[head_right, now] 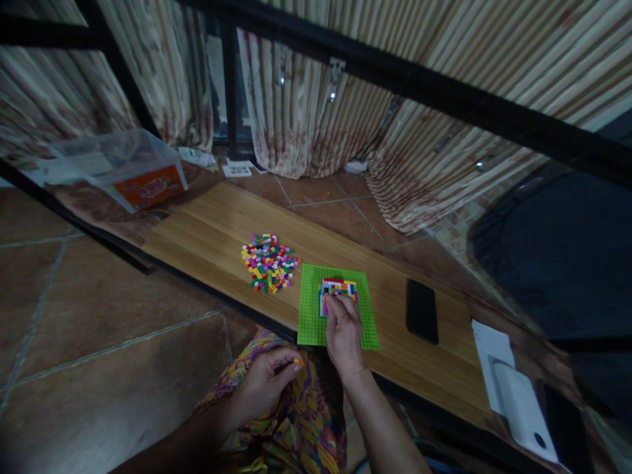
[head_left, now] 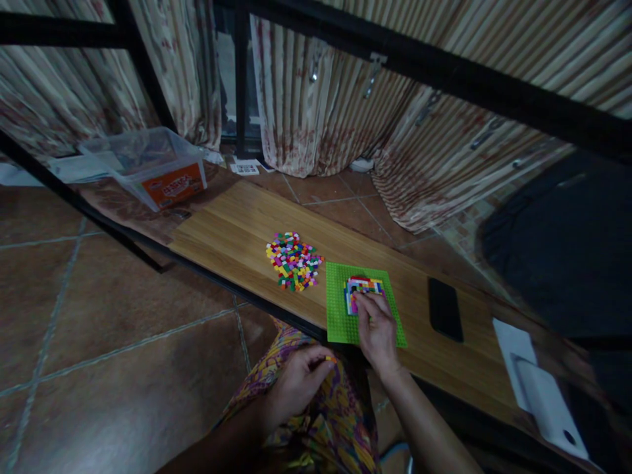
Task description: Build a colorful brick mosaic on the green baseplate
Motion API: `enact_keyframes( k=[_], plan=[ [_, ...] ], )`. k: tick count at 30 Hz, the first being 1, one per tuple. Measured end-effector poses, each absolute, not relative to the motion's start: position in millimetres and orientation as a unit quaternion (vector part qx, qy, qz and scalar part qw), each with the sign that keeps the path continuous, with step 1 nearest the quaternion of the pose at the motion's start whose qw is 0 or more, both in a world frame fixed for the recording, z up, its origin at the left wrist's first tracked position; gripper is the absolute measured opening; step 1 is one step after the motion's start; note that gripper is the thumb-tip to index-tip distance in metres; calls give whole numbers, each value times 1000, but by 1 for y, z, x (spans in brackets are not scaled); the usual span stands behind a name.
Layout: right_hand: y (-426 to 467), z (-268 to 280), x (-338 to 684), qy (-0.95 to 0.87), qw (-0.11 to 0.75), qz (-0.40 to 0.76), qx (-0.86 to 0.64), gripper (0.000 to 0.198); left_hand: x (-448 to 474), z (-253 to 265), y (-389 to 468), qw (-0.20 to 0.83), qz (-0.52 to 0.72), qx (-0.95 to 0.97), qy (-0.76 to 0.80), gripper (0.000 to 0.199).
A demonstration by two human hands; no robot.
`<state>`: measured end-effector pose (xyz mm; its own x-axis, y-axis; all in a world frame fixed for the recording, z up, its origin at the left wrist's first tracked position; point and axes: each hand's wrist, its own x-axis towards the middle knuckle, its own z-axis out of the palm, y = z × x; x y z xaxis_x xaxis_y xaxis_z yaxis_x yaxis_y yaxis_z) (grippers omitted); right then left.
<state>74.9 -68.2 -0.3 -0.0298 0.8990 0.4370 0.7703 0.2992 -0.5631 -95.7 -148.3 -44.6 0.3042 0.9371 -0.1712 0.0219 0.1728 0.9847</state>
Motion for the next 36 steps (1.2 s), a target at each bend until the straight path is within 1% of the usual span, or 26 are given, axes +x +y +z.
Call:
enact_keyframes(
  k=[5,8,10,12,14,16,18,23,27,33,36],
  plan=[
    [-78,6,70,-642,419,113,-632,36,-94,-45,-152,626,395,480,470,18],
    [-92,7,63,-595,464,120,-645,32,-93,-35,-150,630,422,442,479,20],
    [-104,7,57,-586,479,145,-637,29,-93,-22,-145,630,439,429,475,22],
    [-115,8,50,-599,472,191,-619,27,-95,-9,-137,620,460,425,473,23],
    [-124,10,44,-624,443,234,-600,26,-98,2,-130,612,473,428,467,24],
    [-130,12,38,-645,419,257,-585,26,-100,10,-125,611,473,444,453,25],
    [-133,13,34,-656,413,264,-574,26,-103,15,-123,605,470,458,451,26],
    [-134,17,28,-663,427,263,-557,24,-107,21,-126,567,462,487,478,27],
    [-133,22,25,-638,451,267,-564,22,-107,25,-126,563,450,494,486,25],
    [-131,22,27,-604,466,331,-556,20,-109,33,-124,570,423,499,497,20],
    [-130,20,30,-591,474,346,-554,18,-107,33,-123,569,415,498,506,19]
  ],
)
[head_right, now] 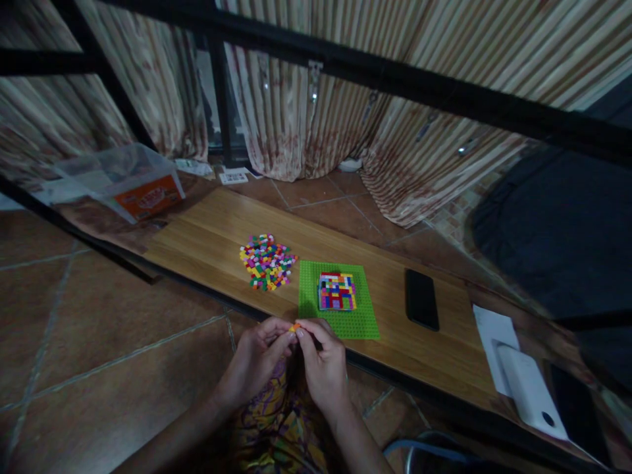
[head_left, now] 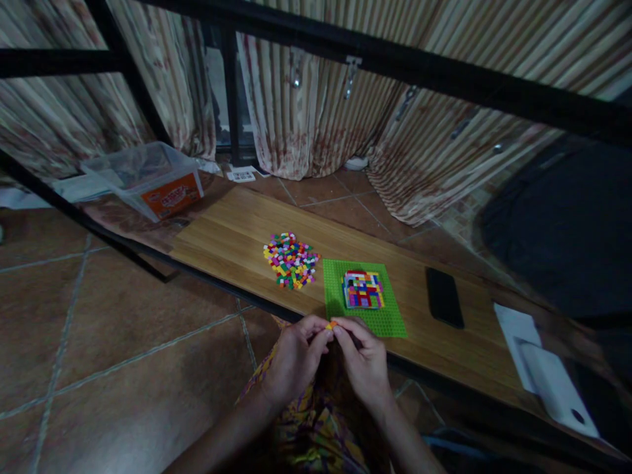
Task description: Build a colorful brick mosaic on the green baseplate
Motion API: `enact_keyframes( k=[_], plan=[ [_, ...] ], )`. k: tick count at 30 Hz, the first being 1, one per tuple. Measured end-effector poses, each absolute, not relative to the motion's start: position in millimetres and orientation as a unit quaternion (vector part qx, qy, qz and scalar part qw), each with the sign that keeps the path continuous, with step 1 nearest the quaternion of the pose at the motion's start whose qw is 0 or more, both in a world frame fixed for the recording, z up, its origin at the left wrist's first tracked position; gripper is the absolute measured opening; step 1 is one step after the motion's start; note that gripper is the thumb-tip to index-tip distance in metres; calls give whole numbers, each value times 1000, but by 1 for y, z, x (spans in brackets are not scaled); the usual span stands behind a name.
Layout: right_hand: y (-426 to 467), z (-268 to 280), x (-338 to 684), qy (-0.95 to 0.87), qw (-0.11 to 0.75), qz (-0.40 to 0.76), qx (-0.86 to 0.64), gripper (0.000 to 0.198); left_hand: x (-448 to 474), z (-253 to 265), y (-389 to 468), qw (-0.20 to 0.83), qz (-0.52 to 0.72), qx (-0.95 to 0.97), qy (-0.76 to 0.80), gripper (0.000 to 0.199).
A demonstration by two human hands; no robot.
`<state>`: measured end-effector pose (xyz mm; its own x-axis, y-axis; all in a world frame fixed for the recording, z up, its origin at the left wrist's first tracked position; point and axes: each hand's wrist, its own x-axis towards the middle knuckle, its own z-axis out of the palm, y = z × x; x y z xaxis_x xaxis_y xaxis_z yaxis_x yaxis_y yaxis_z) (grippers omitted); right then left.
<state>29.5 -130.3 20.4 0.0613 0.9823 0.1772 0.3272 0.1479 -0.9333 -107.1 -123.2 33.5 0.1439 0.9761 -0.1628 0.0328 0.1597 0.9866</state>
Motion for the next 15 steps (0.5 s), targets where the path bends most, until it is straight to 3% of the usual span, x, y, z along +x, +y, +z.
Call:
enact_keyframes(
  k=[15],
  plan=[
    [-124,20,54,-606,480,218,-596,19,-76,11,-103,566,426,501,497,19]
  ],
)
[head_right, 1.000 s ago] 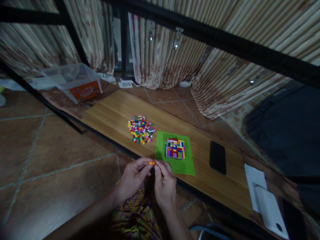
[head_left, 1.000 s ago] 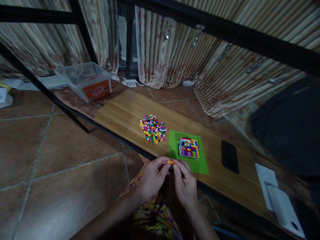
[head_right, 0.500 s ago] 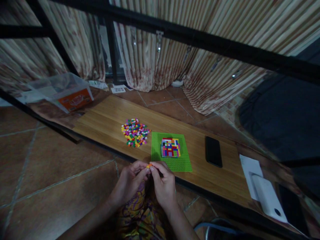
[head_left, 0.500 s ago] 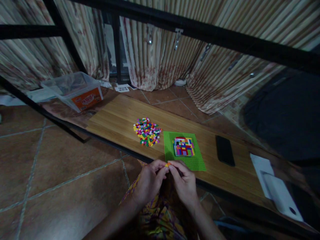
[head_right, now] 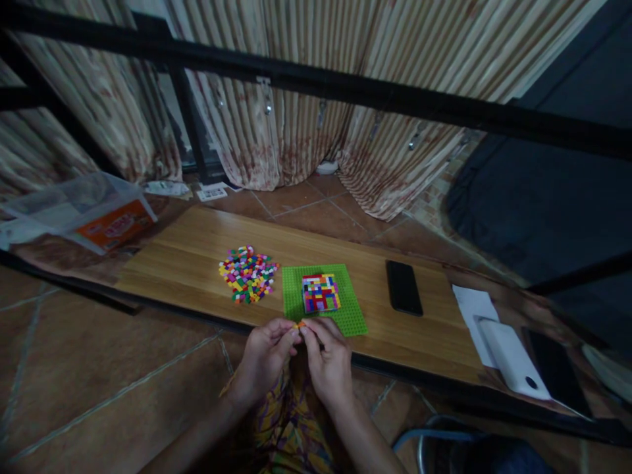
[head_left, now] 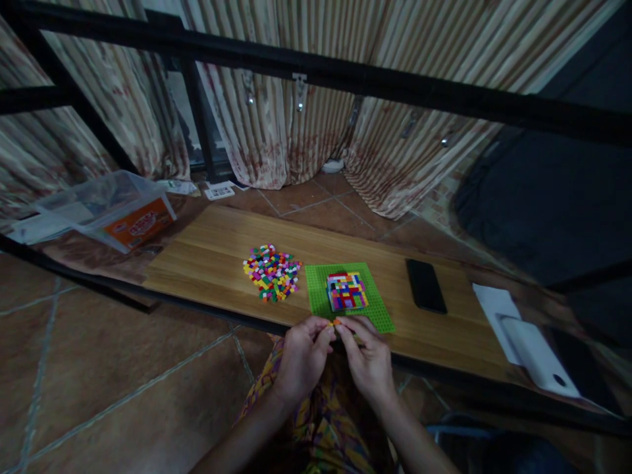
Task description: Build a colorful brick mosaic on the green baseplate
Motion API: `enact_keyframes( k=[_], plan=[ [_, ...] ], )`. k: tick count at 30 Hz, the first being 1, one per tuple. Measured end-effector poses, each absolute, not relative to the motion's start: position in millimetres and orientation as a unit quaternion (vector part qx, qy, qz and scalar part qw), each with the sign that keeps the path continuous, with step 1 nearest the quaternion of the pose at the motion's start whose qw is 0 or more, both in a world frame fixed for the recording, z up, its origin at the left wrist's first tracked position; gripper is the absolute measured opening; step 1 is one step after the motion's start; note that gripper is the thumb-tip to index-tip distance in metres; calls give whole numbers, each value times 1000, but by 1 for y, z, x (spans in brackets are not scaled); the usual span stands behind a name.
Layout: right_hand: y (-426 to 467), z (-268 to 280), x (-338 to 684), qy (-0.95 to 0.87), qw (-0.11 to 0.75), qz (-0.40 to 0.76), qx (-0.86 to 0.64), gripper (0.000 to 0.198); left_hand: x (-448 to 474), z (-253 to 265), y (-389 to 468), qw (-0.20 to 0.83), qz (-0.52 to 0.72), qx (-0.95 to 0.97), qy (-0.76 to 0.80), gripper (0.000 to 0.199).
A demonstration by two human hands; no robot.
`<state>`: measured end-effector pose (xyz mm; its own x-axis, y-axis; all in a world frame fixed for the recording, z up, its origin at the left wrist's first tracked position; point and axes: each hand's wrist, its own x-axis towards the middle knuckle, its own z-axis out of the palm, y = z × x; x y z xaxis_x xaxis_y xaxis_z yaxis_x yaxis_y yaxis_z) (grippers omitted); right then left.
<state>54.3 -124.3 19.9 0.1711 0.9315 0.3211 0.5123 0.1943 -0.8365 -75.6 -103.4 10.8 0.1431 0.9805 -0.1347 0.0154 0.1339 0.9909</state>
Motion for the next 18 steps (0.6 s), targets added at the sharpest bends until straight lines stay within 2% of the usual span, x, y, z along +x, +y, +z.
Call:
enact_keyframes(
  k=[5,9,14,18],
  plan=[
    [-110,16,82,-535,504,161,-659,25,-75,7,-80,442,388,613,528,21],
    [-93,13,103,-513,487,116,-697,30,-74,3,-56,347,321,714,517,21],
    [-76,5,109,-482,472,127,-727,31,-67,-17,-45,232,249,767,543,22],
    [-69,-2,106,-473,476,150,-726,30,-64,-24,-46,195,234,777,551,23]
  ],
)
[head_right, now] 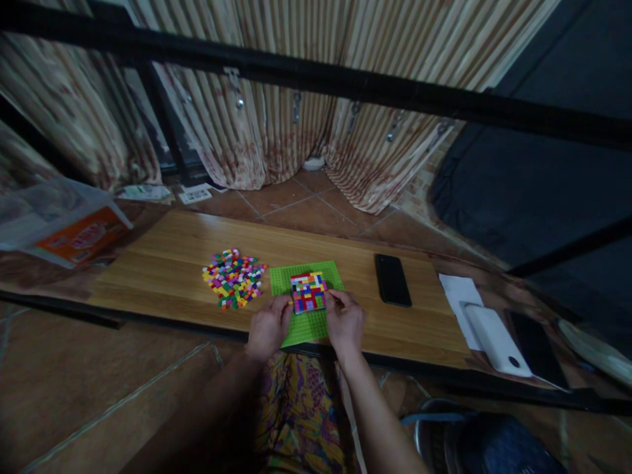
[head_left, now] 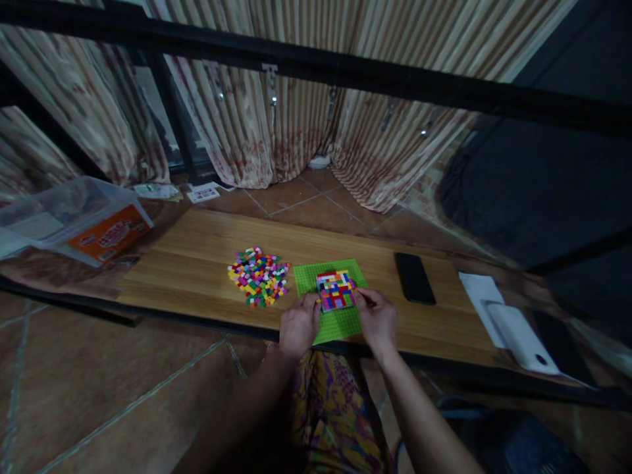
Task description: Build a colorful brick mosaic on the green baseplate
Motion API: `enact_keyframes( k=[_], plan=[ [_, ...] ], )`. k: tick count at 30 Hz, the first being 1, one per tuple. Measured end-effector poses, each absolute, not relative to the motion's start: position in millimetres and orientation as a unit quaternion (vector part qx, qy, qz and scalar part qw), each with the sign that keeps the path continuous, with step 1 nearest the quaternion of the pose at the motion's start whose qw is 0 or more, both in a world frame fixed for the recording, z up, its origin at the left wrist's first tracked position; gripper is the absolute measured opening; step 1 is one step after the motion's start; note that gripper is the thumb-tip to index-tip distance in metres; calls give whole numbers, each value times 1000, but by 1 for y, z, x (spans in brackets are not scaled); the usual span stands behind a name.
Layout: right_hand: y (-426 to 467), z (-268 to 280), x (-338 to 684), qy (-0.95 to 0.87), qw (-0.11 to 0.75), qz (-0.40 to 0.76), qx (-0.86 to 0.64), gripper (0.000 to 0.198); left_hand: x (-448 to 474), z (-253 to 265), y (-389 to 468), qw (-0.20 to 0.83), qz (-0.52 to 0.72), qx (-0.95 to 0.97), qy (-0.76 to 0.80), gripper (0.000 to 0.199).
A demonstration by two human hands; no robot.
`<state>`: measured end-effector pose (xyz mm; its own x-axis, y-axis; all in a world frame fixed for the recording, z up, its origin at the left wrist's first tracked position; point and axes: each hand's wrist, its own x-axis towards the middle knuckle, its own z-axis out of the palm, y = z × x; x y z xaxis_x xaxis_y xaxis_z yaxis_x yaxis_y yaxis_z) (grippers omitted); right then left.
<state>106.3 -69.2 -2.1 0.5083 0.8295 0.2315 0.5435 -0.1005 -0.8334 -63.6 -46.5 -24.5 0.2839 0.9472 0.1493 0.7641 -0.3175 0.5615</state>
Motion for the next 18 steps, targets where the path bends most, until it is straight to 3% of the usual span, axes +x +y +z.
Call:
enact_keyframes(
  k=[18],
  plan=[
    [-62,0,108,-461,438,141,-759,30,-65,-23,-47,190,257,787,528,17]
  ],
)
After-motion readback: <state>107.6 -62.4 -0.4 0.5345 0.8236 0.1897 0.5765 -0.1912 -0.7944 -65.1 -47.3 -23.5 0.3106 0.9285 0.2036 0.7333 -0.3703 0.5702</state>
